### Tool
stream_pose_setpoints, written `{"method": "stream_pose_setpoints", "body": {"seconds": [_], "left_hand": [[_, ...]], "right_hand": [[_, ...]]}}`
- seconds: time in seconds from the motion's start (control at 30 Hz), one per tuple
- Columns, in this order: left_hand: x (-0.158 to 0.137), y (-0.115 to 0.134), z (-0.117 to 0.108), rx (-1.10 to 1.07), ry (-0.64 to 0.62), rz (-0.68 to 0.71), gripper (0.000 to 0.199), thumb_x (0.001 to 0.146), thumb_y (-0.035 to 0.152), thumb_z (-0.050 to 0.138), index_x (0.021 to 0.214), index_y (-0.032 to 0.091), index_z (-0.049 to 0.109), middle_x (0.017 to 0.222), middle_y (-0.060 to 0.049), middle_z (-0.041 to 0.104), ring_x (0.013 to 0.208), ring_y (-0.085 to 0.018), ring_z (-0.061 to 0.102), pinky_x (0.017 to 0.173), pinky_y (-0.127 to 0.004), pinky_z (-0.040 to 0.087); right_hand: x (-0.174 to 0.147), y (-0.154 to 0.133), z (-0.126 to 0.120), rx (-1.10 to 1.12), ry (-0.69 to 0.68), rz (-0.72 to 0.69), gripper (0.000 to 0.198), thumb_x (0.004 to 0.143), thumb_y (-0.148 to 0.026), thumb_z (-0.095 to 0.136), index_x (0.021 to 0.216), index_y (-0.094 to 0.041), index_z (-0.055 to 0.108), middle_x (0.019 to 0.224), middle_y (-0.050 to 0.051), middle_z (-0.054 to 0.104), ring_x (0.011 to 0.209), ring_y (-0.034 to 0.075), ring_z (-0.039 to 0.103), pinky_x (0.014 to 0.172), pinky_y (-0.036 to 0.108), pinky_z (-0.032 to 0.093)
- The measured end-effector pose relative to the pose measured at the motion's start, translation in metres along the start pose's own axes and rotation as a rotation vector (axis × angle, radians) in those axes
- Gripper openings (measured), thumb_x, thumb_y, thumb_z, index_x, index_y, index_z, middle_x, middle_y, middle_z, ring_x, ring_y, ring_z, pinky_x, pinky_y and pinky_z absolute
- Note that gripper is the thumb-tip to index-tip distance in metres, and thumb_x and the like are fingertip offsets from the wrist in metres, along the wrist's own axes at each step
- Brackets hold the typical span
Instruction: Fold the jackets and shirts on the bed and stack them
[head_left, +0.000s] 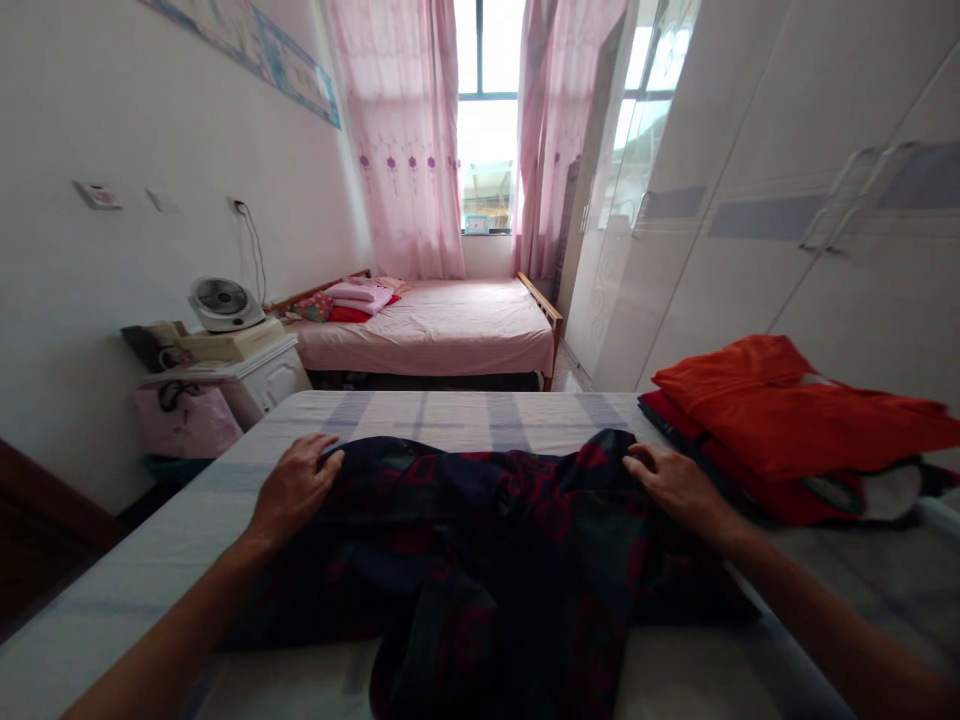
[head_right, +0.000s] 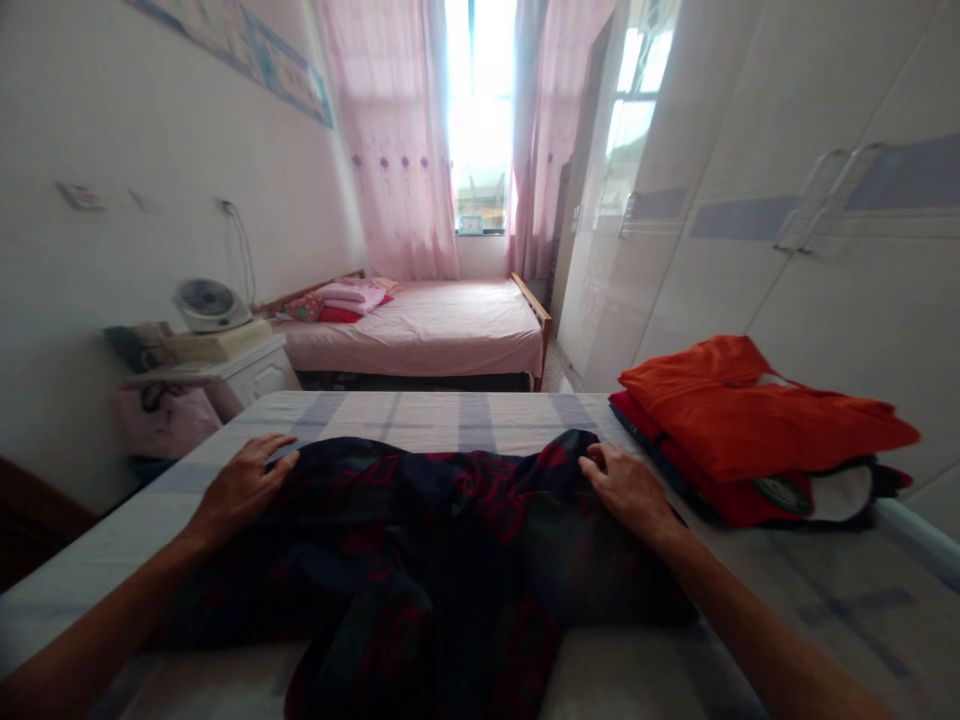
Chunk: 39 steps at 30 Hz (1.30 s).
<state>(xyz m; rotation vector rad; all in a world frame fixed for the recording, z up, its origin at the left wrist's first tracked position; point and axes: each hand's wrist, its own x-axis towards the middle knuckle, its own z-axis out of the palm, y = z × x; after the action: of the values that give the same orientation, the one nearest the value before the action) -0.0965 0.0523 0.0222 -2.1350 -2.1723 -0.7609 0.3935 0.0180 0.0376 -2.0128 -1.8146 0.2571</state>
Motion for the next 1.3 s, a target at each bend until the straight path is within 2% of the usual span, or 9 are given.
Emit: {"method": "stream_pose_setpoints", "body": {"seconds": [0.1,0.23,0.4,0.57,0.7,0.8,1.0,1.13,1.3], "left_hand": [[0.016,-0.029,0.008,0.085,-0.02,-0.131,0.06,0.082,0.046,0.03,0.119,0.006,0.056,0.125,-0.019,0.057,0.123,-0.031,0.047,0.103,-0.045,0.036],[0.013,-0.043,0.019,0.137,-0.102,-0.189,0.065,0.084,0.048,0.028,0.124,0.003,0.053,0.126,-0.019,0.058,0.119,-0.029,0.052,0.099,-0.039,0.041],[-0.002,-0.046,0.02,0.19,-0.132,-0.195,0.051,0.084,0.037,0.035,0.124,0.012,0.054,0.118,-0.015,0.064,0.108,-0.029,0.059,0.09,-0.038,0.046],[-0.006,-0.043,0.009,0.221,-0.069,-0.134,0.048,0.083,0.027,0.035,0.124,0.008,0.053,0.116,-0.021,0.061,0.108,-0.036,0.057,0.089,-0.049,0.045],[0.008,-0.019,0.002,0.156,-0.12,0.157,0.051,0.08,0.024,0.042,0.129,0.014,0.049,0.136,-0.014,0.049,0.126,-0.029,0.042,0.107,-0.044,0.031],[0.021,0.008,0.002,0.069,-0.302,0.413,0.049,0.073,0.023,0.053,0.122,0.024,0.058,0.133,-0.003,0.053,0.125,-0.021,0.045,0.107,-0.033,0.033],[0.036,0.04,0.008,0.051,-0.478,0.572,0.058,0.066,0.015,0.055,0.124,0.019,0.056,0.129,-0.007,0.056,0.118,-0.022,0.051,0.103,-0.032,0.038],[0.039,0.04,0.006,0.091,-0.533,0.591,0.064,0.063,0.014,0.057,0.126,0.021,0.055,0.134,-0.007,0.051,0.126,-0.025,0.044,0.106,-0.035,0.033],[0.039,0.038,0.008,0.136,-0.567,0.581,0.067,0.062,0.017,0.059,0.129,0.024,0.052,0.126,-0.007,0.057,0.122,-0.028,0.046,0.102,-0.039,0.035]], "right_hand": [[0.033,0.016,0.015,-0.132,-0.009,0.186,0.051,0.082,-0.056,0.04,0.101,-0.016,0.066,0.099,0.017,0.068,0.095,0.033,0.063,0.076,0.04,0.046],[0.055,0.018,0.026,-0.103,-0.056,0.069,0.036,0.081,-0.046,0.045,0.088,-0.018,0.068,0.094,0.012,0.07,0.089,0.027,0.064,0.075,0.034,0.046],[0.069,0.038,0.024,-0.053,0.221,0.139,0.035,0.082,-0.041,0.043,0.098,-0.02,0.066,0.096,0.009,0.07,0.087,0.025,0.065,0.071,0.031,0.046],[0.063,0.046,0.028,-0.249,0.097,0.209,0.032,0.08,-0.032,0.044,0.097,-0.014,0.065,0.097,0.016,0.068,0.086,0.03,0.064,0.065,0.036,0.048],[0.057,0.017,0.026,-0.377,0.222,-0.169,0.049,0.074,-0.019,0.043,0.122,-0.013,0.052,0.125,0.016,0.056,0.114,0.031,0.053,0.087,0.043,0.045],[0.061,-0.007,0.029,-0.344,-0.029,-0.475,0.061,0.068,-0.018,0.048,0.129,-0.017,0.049,0.133,0.012,0.052,0.127,0.029,0.042,0.101,0.044,0.037],[0.07,-0.026,0.042,-0.38,-0.36,-0.495,0.041,0.069,-0.029,0.058,0.109,-0.02,0.063,0.111,0.013,0.066,0.111,0.033,0.056,0.102,0.057,0.027],[0.048,-0.027,0.025,-0.366,-0.195,-0.709,0.017,0.078,-0.019,0.05,0.086,-0.021,0.064,0.088,0.006,0.065,0.089,0.023,0.061,0.1,0.049,0.032],[0.003,-0.013,0.003,-0.302,0.13,-0.864,0.021,0.086,-0.023,0.047,0.1,-0.02,0.063,0.086,0.007,0.06,0.089,0.022,0.055,0.088,0.038,0.043]]}}
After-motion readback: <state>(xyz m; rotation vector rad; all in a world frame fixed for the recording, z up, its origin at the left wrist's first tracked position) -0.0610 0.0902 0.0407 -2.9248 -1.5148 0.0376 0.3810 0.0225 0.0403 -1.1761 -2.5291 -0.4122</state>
